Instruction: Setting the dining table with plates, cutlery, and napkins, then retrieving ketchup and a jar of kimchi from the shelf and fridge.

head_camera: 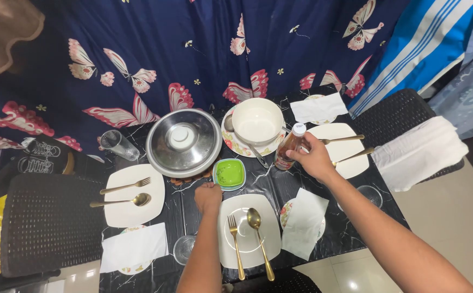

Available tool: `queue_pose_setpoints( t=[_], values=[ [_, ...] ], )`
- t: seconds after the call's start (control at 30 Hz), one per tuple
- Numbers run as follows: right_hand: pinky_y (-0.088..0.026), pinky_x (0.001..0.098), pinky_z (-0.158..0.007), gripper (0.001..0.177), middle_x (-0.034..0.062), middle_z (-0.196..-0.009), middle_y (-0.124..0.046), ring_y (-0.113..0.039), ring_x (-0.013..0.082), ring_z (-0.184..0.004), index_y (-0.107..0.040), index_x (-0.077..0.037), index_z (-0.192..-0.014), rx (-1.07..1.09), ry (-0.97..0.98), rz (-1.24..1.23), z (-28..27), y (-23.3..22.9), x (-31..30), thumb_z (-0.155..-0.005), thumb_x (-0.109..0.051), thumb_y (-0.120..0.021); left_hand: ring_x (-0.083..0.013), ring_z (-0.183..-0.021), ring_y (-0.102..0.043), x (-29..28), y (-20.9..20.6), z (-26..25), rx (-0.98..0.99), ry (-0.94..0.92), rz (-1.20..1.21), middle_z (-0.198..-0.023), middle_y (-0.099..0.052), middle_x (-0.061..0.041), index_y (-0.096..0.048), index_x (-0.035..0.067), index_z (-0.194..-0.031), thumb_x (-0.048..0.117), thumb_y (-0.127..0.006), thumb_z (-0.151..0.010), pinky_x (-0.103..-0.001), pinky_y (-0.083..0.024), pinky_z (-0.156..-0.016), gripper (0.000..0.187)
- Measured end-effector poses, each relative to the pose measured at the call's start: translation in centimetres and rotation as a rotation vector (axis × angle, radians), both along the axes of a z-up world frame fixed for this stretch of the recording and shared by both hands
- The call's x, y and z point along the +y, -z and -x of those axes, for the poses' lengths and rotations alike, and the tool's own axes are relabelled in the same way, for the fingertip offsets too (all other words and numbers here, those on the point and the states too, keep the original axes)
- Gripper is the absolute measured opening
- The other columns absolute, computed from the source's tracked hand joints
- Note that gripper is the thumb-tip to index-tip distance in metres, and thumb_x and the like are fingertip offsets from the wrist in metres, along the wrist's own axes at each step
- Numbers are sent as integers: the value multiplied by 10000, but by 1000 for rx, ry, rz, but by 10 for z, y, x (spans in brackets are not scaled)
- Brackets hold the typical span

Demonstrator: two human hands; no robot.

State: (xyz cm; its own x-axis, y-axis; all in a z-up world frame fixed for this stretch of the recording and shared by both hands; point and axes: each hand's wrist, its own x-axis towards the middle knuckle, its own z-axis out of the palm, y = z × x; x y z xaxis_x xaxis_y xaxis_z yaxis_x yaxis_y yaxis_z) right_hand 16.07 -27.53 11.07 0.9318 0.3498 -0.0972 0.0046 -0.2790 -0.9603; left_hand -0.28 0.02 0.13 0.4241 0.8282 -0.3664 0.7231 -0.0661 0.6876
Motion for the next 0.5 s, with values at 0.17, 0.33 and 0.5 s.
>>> queue_pose_setpoints(
  t=[0.17,0.33,0.5],
  values=[
    [-472,361,-1113,665,75,-1375,-613,-555,199,-1350,-524,-67,-1387,-22,-12,-23,-3,14,-3,-787,-63,-811,-251,-899,-785,-9,-25,6,28,7,62,-863,-802,-89,-797,79,-969,272,-711,-856,-366,-563,-874,239],
    [-481,376,-1077,843,160,-1433,-525,-517,263,-1361,-383,-20,-1465,-22,130,-28,21,6,-6,-768,-113,-849,-323,-969,-709,-15,-19,16,4,42,-121,-1014,-755,-155,-787,103,-1054,273,-761,-835,-414,-543,-864,278],
    [-505,377,-1048,855,181,-1448,-490,-510,263,-1360,-338,22,-1459,74,118,-117,52,-7,-10,-771,-110,-828,-229,-827,-758,-46,-92,43,-416,117,190,-1053,-790,-117,-680,40,-1210,212,-711,-861,-346,-592,-732,390]
  ],
)
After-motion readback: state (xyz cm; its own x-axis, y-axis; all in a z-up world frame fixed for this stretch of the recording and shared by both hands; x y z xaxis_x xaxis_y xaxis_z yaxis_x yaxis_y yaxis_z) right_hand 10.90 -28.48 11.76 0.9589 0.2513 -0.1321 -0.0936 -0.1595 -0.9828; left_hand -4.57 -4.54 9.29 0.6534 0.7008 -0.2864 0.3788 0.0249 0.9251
